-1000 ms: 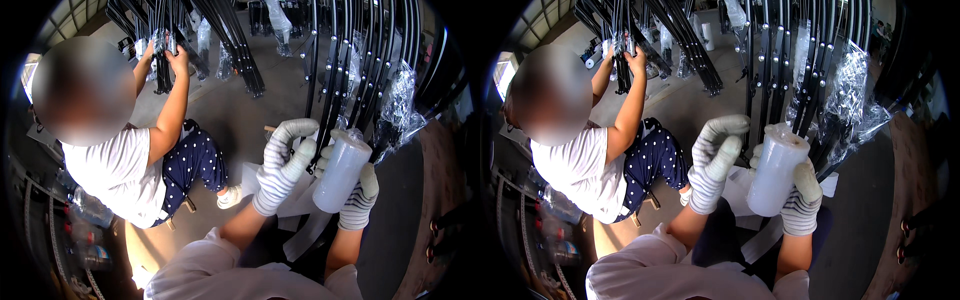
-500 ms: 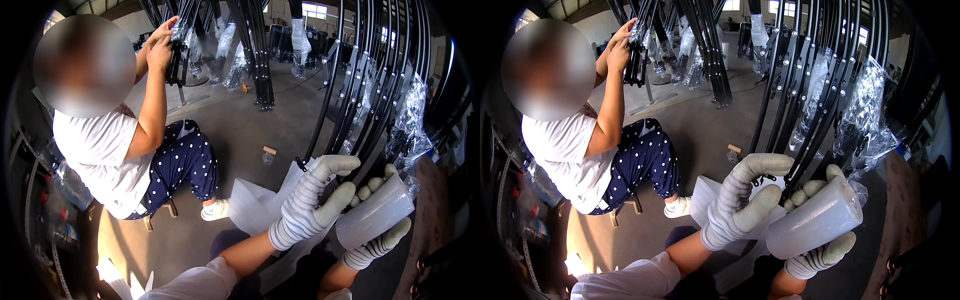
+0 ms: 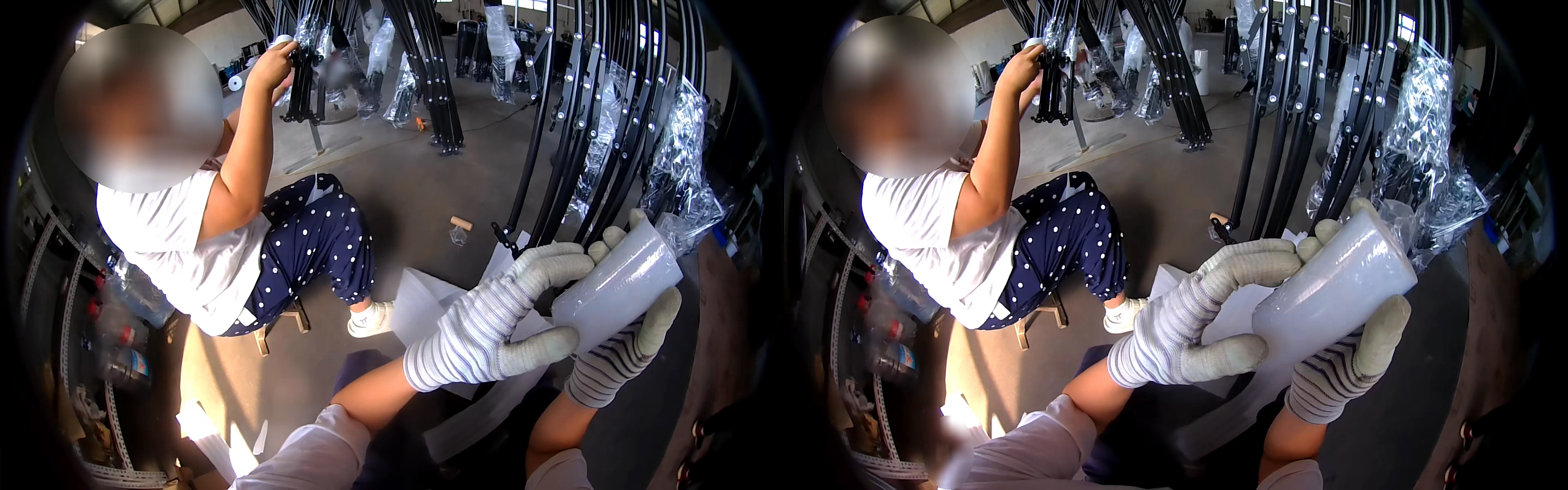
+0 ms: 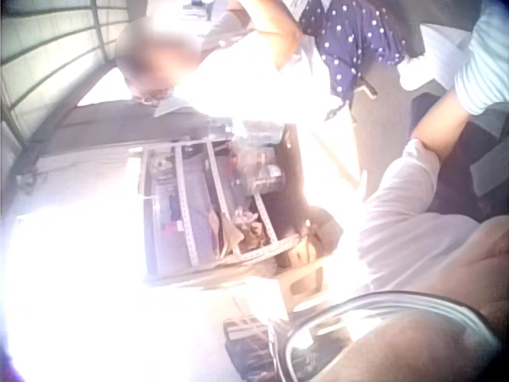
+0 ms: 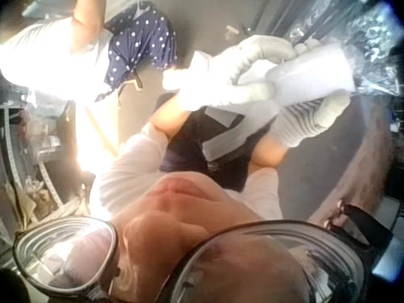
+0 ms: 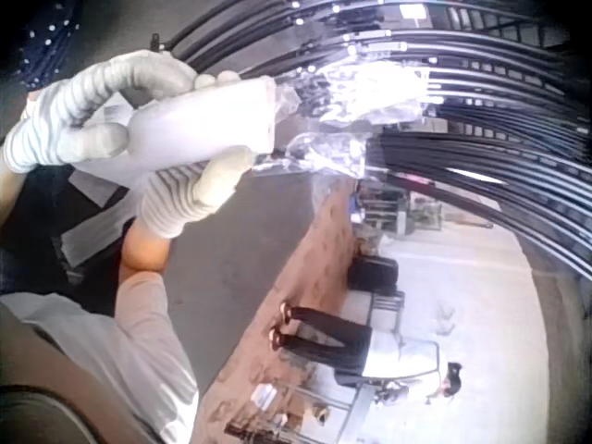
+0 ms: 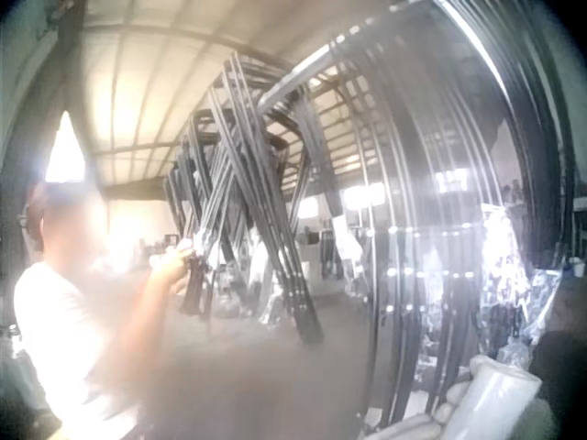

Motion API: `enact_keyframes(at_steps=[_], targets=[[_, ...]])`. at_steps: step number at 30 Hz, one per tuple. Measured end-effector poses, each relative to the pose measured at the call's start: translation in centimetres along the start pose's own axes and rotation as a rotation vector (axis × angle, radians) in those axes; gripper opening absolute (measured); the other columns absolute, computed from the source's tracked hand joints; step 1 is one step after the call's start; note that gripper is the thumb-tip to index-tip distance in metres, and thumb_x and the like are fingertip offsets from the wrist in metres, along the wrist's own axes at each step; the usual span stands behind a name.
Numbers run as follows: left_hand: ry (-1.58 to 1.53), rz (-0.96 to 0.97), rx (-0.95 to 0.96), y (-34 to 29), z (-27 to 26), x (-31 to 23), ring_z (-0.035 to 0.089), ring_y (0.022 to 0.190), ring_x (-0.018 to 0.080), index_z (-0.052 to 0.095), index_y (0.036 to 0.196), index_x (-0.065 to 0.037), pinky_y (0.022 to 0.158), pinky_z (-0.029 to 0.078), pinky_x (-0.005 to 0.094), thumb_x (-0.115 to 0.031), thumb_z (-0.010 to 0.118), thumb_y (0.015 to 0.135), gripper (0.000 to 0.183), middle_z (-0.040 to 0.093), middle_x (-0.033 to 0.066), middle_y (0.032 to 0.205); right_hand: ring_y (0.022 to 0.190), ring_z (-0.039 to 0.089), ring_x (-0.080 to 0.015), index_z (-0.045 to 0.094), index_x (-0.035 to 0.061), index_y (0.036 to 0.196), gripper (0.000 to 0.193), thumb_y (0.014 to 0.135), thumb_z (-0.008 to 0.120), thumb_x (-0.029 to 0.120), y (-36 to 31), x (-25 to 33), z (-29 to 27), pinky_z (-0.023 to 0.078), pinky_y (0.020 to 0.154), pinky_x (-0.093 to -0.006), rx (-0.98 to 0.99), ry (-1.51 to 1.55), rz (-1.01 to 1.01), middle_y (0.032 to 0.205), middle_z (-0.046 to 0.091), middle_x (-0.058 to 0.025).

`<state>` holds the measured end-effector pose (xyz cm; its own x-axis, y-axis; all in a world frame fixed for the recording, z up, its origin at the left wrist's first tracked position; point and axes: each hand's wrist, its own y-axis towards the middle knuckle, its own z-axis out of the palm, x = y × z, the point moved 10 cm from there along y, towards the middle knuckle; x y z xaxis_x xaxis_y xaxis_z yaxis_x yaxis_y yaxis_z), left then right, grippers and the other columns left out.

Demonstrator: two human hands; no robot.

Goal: The person uses a roll of plastic wrap to cover joints and sections of several black metal frames suspended from a rack. The person wraps each frame by hand, ensuring the plastic adheres firmly to the metal structure.

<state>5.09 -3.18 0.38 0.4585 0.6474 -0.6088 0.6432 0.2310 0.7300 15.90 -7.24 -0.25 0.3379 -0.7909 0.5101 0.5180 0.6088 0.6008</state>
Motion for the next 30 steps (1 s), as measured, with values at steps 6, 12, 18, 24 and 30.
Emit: enact_keyframes(at_steps=[6, 12, 18, 24, 30], targets=[[-0.006, -0.044, 0.029, -0.3, 1.0, -0.3, 0.043, 0.11, 0.0253, 0.039, 0.12, -0.004, 0.093, 0.034, 0.0322, -0.017, 0.064, 0.073, 0.055, 0.039, 0.0159, 0.12, 0.096, 0.054, -0.0211, 0.03, -0.0049, 0.124, 0.073, 0.079, 0.048, 0.05, -0.5, -0.1, -0.4, 0.046, 0.082, -0.0296, 0.048, 0.071, 0.08, 0.105, 0.052, -0.0167], [0.049, -0.03, 0.03, -0.2, 1.5, -0.6, 0.042, 0.11, 0.0257, 0.037, 0.12, -0.004, 0.093, 0.034, 0.0322, -0.016, 0.068, 0.07, 0.061, 0.038, 0.0156, 0.119, 0.099, 0.052, -0.025, 0.019, -0.0028, 0.128, 0.072, 0.081, 0.05, 0.042, -0.6, 0.0, -0.3, 0.046, 0.084, -0.0337, 0.138, 0.14, 0.094, 0.111, 0.047, -0.0183], [0.104, -0.023, 0.038, -0.1, 2.1, -0.6, 0.04, 0.111, 0.0273, 0.034, 0.121, -0.004, 0.093, 0.034, 0.0331, -0.019, 0.07, 0.069, 0.065, 0.038, 0.0157, 0.119, 0.101, 0.051, -0.0247, 0.018, -0.0016, 0.129, 0.07, 0.083, 0.046, 0.042, -0.6, -0.1, -0.6, 0.045, 0.086, -0.0341, 0.133, 0.148, 0.119, 0.113, 0.047, -0.0187], [0.129, -0.027, 0.022, 0.3, 2.3, -0.9, 0.04, 0.11, 0.0284, 0.035, 0.119, -0.004, 0.091, 0.035, 0.0343, -0.02, 0.07, 0.067, 0.065, 0.038, 0.0157, 0.118, 0.1, 0.051, -0.0229, 0.02, -0.0019, 0.129, 0.069, 0.084, 0.044, 0.045, -0.8, -0.1, -0.9, 0.044, 0.085, -0.0322, 0.103, 0.128, 0.13, 0.112, 0.048, -0.0182], [0.208, -0.093, -0.067, 0.9, 2.4, -0.8, 0.043, 0.11, 0.0251, 0.041, 0.115, -0.005, 0.09, 0.036, 0.0333, -0.023, 0.074, 0.064, 0.064, 0.041, 0.0132, 0.121, 0.094, 0.054, -0.0214, 0.039, -0.0032, 0.119, 0.064, 0.082, 0.044, 0.048, -1.0, -0.1, -2.5, 0.044, 0.083, -0.0321, -0.108, 0.09, 0.136, 0.107, 0.052, -0.0167]])
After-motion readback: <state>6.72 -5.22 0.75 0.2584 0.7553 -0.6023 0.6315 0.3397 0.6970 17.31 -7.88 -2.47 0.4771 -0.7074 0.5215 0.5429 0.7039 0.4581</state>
